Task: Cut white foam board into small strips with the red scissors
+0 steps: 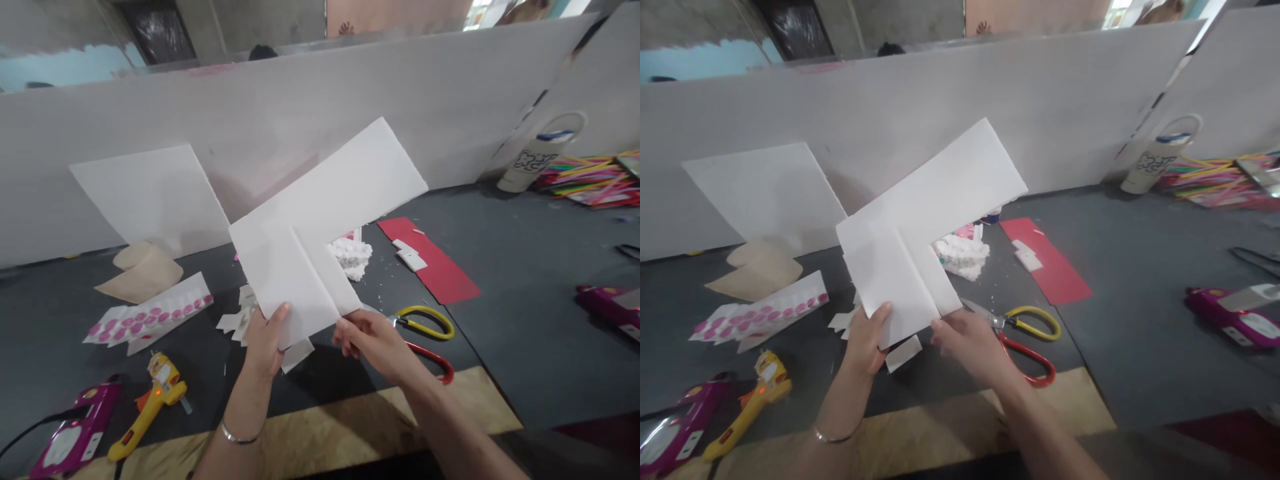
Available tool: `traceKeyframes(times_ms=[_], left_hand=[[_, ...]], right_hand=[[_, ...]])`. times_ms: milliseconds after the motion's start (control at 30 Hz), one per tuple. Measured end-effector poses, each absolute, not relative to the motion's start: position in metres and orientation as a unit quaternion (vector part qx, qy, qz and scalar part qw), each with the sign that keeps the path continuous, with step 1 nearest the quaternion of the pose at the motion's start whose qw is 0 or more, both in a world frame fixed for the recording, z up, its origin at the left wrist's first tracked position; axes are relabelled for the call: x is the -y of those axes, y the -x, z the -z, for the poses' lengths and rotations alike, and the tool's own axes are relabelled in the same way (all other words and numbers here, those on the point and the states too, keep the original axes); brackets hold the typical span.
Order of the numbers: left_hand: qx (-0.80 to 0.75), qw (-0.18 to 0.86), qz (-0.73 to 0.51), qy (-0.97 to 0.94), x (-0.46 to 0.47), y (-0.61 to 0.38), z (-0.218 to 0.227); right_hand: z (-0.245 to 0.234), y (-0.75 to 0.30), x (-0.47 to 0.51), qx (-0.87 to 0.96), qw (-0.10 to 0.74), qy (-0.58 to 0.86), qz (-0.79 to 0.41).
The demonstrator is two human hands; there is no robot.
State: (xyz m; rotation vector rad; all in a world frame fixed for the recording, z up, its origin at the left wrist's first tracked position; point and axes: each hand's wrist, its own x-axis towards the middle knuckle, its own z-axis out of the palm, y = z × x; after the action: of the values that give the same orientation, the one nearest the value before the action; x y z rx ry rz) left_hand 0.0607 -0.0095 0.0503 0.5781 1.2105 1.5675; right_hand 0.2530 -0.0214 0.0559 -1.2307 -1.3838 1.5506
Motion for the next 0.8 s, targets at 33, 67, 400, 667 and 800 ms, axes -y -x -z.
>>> traceKeyframes(times_ms=[33,67,400,667,800], left_hand=[[-0.505,0.512,-0.652,-0.242,0.010,-0.061,-0.050],[-0.506,0.510,-0.652,-0.243,0.010,-0.061,-0.050],[-0.516,0.504,-0.646,-0.249,0.010,-0.061,-0.051],[-0.514,0.500,-0.653,-0.245,0.009,-0.062,-0.051],[-0.506,0.503,-0.654,-0.249,0.012,-0.063,-0.051]], right_hand=[[-0.052,-0.245,0.021,0.507,0.373,0.469,-0.619],[-0.049,-0.239,0.020,0.482,0.393,0.465,-0.631],[-0.052,-0.230,0.023,0.417,0.448,0.447,-0.652],[-0.052,-0.225,0.023,0.374,0.468,0.441,-0.668],[-0.047,-0.225,0.025,0.363,0.470,0.455,-0.664]])
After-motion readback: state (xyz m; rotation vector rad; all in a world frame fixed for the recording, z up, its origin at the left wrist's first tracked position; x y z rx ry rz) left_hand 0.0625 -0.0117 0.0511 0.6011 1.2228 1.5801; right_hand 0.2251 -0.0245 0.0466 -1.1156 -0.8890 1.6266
